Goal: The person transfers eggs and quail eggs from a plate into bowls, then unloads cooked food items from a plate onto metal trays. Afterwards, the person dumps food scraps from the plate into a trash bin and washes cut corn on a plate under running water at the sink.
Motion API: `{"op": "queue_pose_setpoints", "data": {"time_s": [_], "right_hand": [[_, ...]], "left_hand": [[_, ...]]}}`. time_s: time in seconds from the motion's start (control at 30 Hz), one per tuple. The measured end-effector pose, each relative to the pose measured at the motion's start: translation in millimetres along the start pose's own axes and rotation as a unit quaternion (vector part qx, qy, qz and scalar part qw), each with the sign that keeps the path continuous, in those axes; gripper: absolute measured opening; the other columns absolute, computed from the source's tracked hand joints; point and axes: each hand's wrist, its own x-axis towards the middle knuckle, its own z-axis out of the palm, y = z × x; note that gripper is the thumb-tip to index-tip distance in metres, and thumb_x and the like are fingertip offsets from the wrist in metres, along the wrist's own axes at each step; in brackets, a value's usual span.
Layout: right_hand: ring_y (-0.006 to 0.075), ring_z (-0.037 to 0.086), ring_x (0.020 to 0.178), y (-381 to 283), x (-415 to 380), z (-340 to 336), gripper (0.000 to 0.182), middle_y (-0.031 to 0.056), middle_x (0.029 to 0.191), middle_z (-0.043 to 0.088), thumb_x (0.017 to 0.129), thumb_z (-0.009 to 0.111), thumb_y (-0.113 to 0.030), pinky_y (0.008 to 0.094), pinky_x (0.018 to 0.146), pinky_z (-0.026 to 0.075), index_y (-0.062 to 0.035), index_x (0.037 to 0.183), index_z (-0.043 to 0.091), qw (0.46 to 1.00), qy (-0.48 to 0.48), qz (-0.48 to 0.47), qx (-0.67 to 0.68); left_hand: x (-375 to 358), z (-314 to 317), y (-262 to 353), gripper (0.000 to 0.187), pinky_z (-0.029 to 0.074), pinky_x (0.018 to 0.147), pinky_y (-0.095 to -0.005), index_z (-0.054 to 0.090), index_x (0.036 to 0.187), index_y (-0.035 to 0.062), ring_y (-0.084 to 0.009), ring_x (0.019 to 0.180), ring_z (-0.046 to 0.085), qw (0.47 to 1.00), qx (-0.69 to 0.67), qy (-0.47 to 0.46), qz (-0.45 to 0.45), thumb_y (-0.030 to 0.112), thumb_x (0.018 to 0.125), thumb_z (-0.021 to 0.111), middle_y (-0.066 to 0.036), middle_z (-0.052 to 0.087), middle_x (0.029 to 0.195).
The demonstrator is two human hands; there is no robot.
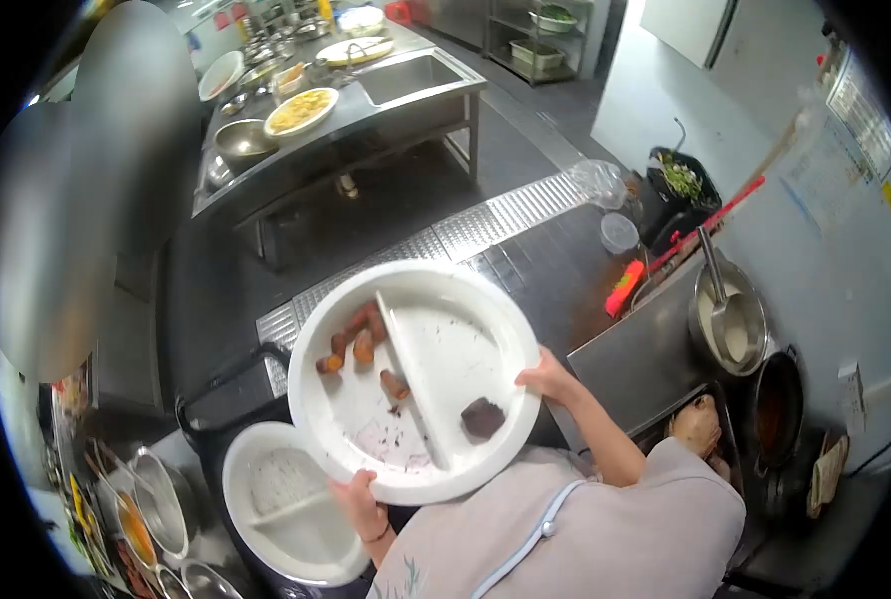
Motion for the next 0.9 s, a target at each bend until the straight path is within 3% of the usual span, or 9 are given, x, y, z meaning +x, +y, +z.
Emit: {"op": "queue_pose_setpoints", "data": {"time_s": [0.1,0.17,0.23,0.27,0.43,0.5,0.57,0.7,0.9], "right_hand": [[0.0159,0.057,0.088,-10.3,17.5,-16.3,0.059,0.0091,0.100,0.057,0.058,0.059,0.001,0.0287,0.076,0.047,0.0018,0.116,0.046,0.997,0.067,-0.019,0.027],[0.0157,0.057,0.087,-24.6,29.5,-30.4,0.059,0.0092,0.099,0.057,0.059,0.059,0.002,0.0287,0.075,0.047,0.0020,0.116,0.046,0.992,0.114,-0.043,0.025],[0.0155,0.057,0.086,-26.5,18.5,-28.5,0.059,0.0091,0.099,0.057,0.059,0.058,0.003,0.0283,0.075,0.047,0.0022,0.116,0.045,0.983,0.160,-0.053,0.072],[0.0146,0.056,0.077,-40.4,30.9,-36.9,0.050,0.0086,0.088,0.058,0.060,0.057,0.001,0.0277,0.069,0.047,0.0040,0.110,0.049,0.974,0.196,-0.087,0.077],[0.0148,0.057,0.079,-59.8,66.4,-104.5,0.051,0.0087,0.090,0.059,0.060,0.057,0.001,0.0276,0.069,0.047,0.0033,0.111,0.049,0.945,0.297,-0.087,0.104],[0.0149,0.057,0.080,-76.3,99.7,-138.4,0.051,0.0086,0.091,0.059,0.061,0.057,0.002,0.0276,0.070,0.047,0.0031,0.111,0.048,0.934,0.327,-0.105,0.101],[0.0152,0.057,0.079,-89.5,123.5,-164.8,0.049,0.0088,0.092,0.059,0.062,0.057,0.002,0.0275,0.069,0.047,0.0031,0.110,0.048,0.904,0.375,-0.175,0.104],[0.0161,0.056,0.086,-100.7,143.5,-228.5,0.051,0.0085,0.096,0.057,0.063,0.057,0.002,0.0293,0.074,0.046,0.0026,0.113,0.046,0.907,0.367,-0.136,0.158],[0.0175,0.056,0.086,-137.2,183.1,-313.4,0.051,0.0101,0.095,0.057,0.062,0.056,0.002,0.0291,0.075,0.046,0.0036,0.112,0.047,0.840,0.479,-0.150,0.206]], "left_hand": [[40.1,51.8,25.0,0.048,0.041,0.081,-0.0317,0.043,0.107,-0.0055,-0.0253,0.093,0.051,0.998,-0.027,-0.050,-0.020,-0.003,0.059,0.047,-0.013,0.051,0.102],[85.8,91.9,30.8,0.050,0.043,0.079,-0.0317,0.043,0.108,-0.0070,-0.0253,0.090,0.053,0.983,-0.020,-0.180,-0.010,-0.005,0.058,0.046,-0.013,0.052,0.099],[99.2,111.1,40.5,0.049,0.045,0.075,-0.0301,0.043,0.106,-0.0081,-0.0247,0.085,0.054,0.977,0.005,-0.210,-0.018,-0.005,0.057,0.046,-0.014,0.053,0.097],[116.1,143.0,41.7,0.051,0.044,0.074,-0.0291,0.041,0.108,-0.0077,-0.0243,0.085,0.053,0.976,0.027,-0.216,-0.025,-0.006,0.057,0.046,-0.014,0.052,0.097],[167.7,277.4,36.6,0.054,0.043,0.072,-0.0275,0.040,0.110,-0.0073,-0.0228,0.082,0.053,0.931,0.121,-0.340,-0.052,-0.007,0.056,0.045,-0.013,0.052,0.096],[194.4,343.7,26.4,0.054,0.043,0.072,-0.0276,0.041,0.110,-0.0074,-0.0222,0.083,0.053,0.913,0.072,-0.400,-0.034,-0.006,0.055,0.045,-0.012,0.052,0.097],[196.8,410.6,27.1,0.054,0.042,0.073,-0.0276,0.043,0.109,-0.0071,-0.0217,0.085,0.053,0.904,0.100,-0.412,-0.048,-0.005,0.055,0.045,-0.012,0.052,0.098],[213.4,505.8,14.4,0.056,0.041,0.078,-0.0273,0.042,0.110,-0.0064,-0.0225,0.090,0.052,0.877,0.135,-0.457,-0.060,-0.005,0.055,0.046,-0.011,0.052,0.101],[214.1,663.9,-14.0,0.055,0.042,0.076,-0.0265,0.043,0.110,-0.0059,-0.0204,0.087,0.052,0.824,0.165,-0.536,-0.081,-0.005,0.055,0.047,-0.009,0.052,0.098]]}}
